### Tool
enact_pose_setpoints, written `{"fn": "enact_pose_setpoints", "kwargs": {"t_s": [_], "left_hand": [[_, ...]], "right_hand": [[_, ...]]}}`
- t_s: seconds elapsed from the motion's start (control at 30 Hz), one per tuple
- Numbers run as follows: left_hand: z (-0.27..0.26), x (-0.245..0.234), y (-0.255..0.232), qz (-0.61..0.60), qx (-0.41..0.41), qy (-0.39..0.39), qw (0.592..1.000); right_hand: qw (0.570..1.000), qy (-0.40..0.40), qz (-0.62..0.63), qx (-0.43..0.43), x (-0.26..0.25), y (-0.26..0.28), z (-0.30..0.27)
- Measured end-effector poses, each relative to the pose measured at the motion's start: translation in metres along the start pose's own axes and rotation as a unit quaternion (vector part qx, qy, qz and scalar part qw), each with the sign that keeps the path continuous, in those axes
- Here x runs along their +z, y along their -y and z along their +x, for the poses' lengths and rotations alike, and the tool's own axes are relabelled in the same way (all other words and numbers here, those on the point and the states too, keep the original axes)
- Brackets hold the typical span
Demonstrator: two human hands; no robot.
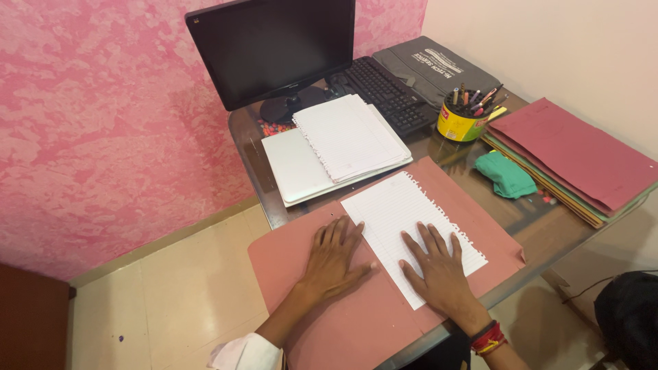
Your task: The person opens a pink folder, removes a stack of lined papers, and places them on the desk. They then wipe the laptop keyboard and screen with a green cloth. The folder is closed and set aside, and the laptop remains open on the desk.
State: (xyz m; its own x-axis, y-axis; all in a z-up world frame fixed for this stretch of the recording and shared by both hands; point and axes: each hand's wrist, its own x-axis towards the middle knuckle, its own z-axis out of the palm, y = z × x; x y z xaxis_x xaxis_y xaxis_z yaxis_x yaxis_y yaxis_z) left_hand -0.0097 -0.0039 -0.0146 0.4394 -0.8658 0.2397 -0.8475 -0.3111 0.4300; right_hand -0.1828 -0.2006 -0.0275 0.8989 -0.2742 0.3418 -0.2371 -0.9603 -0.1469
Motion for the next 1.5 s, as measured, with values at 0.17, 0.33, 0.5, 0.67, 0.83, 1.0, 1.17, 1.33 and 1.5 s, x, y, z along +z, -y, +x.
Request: {"fn": "enact_pose_setpoints", "kwargs": {"t_s": [0.17,0.33,0.5,0.67,0.83,1.0,1.17,1.33,1.5], "left_hand": [[0.020,-0.001,0.008,0.010,-0.043,-0.021,0.999],[0.021,0.001,0.013,0.046,-0.031,-0.054,0.997],[0.021,0.001,0.013,0.043,-0.026,-0.065,0.997],[0.021,-0.003,0.010,0.033,-0.037,-0.057,0.997],[0.025,-0.004,0.008,0.024,-0.045,-0.055,0.997],[0.026,-0.012,0.005,0.008,-0.060,-0.051,0.997],[0.026,-0.015,0.003,-0.001,-0.049,-0.058,0.997],[0.020,-0.005,0.010,0.005,-0.046,-0.059,0.997],[0.024,-0.006,0.011,0.004,-0.028,-0.076,0.997]], "right_hand": [[1.000,-0.004,-0.028,-0.003,-0.015,0.010,0.009],[0.959,0.245,-0.123,0.077,-0.038,0.012,0.060],[0.998,-0.045,0.019,-0.046,-0.006,-0.002,0.136],[0.959,-0.216,-0.029,-0.183,0.028,-0.001,0.198],[0.976,-0.125,-0.079,-0.160,0.053,-0.002,0.208],[0.978,-0.110,-0.058,-0.166,0.046,0.010,0.204],[0.971,-0.137,-0.071,-0.185,0.047,0.013,0.200],[0.972,-0.143,-0.081,-0.170,0.059,0.009,0.199],[0.972,-0.166,-0.046,-0.158,0.038,0.021,0.207]]}}
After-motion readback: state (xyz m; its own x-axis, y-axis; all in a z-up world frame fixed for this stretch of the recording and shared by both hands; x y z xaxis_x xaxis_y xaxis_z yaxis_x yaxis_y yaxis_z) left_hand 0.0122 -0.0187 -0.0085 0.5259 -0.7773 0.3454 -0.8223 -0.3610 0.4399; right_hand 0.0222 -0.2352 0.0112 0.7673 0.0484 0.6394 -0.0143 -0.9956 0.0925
